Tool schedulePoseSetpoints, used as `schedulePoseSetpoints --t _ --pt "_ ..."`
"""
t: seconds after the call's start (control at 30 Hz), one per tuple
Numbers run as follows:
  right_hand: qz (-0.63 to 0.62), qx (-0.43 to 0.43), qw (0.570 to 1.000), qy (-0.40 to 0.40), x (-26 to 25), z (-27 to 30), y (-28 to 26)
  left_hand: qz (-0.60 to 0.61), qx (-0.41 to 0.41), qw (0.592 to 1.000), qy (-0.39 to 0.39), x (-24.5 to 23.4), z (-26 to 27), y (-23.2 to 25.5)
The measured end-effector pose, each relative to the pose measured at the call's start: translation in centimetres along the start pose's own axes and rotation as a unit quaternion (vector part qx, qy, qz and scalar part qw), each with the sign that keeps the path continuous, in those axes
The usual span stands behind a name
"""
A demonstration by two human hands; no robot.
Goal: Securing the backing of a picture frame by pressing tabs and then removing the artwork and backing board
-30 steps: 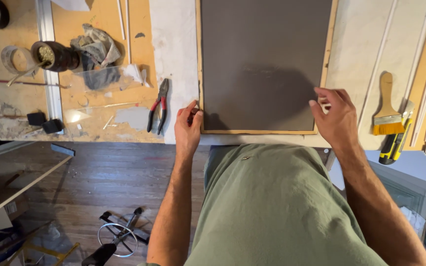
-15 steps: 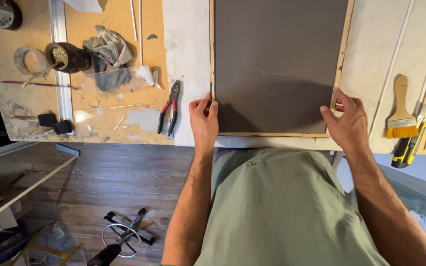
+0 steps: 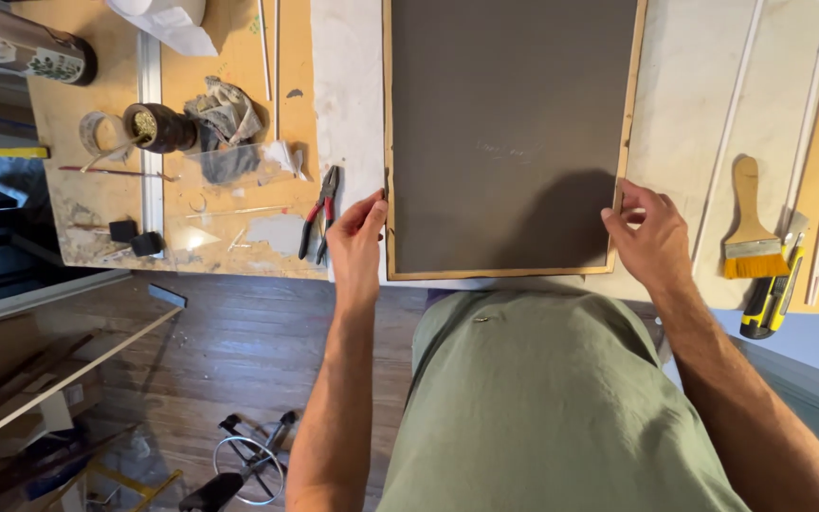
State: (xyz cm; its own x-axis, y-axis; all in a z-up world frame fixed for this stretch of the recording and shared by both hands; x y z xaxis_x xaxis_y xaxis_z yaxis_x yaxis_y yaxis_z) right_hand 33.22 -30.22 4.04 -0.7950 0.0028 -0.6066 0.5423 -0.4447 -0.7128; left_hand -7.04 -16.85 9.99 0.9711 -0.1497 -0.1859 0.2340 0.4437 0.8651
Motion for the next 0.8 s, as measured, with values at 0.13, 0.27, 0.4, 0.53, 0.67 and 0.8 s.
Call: schedulePoseSetpoints --t 0.13,0.27,0.4,0.53,0.67,0.8 --pt "-0.032 0.010 0.999 -0.022 -0.1 -0.9 3.7 -0.005 0.084 0.996 -0.022 1.9 3.1 5.5" --pt "0.026 -0.023 0.999 -0.034 -0.8 -1.3 4.6 -0.018 0.245 0.965 -0.090 6.8 7.4 12.9" --pt "0.013 -0.004 0.997 -0.082 -2.0 -1.8 4.4 -0.170 0.401 0.884 -0.167 13.2 11.7 20.3" --pt "-0.085 -0.118 0.989 0.013 -9.1 -0.9 -4.2 -0.244 0.446 0.835 -0.210 18.7 14.0 23.2" --pt "-0.090 -0.225 0.970 -0.015 -16.5 1.4 -13.6 -0.422 0.535 0.687 -0.252 24.9 16.7 24.7" --pt "-0.194 -0.249 0.949 -0.006 -20.3 2.1 -15.1 -0.478 0.565 0.635 -0.223 28.8 18.3 25.9"
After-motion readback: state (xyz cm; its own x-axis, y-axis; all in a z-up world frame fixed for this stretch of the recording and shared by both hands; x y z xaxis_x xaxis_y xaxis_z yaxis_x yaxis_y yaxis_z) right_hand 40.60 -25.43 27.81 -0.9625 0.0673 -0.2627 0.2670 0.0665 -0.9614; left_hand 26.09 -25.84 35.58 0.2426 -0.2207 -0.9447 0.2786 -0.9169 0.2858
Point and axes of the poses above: each hand's wrist, its own z-axis away from the middle knuckle, its own x-axis out of the palm, y = z × x, the point moved 8 cm from there along -z, towards the middle knuckle, and after that the axes turned 13 degrees about -y, right-handed, at the moved point
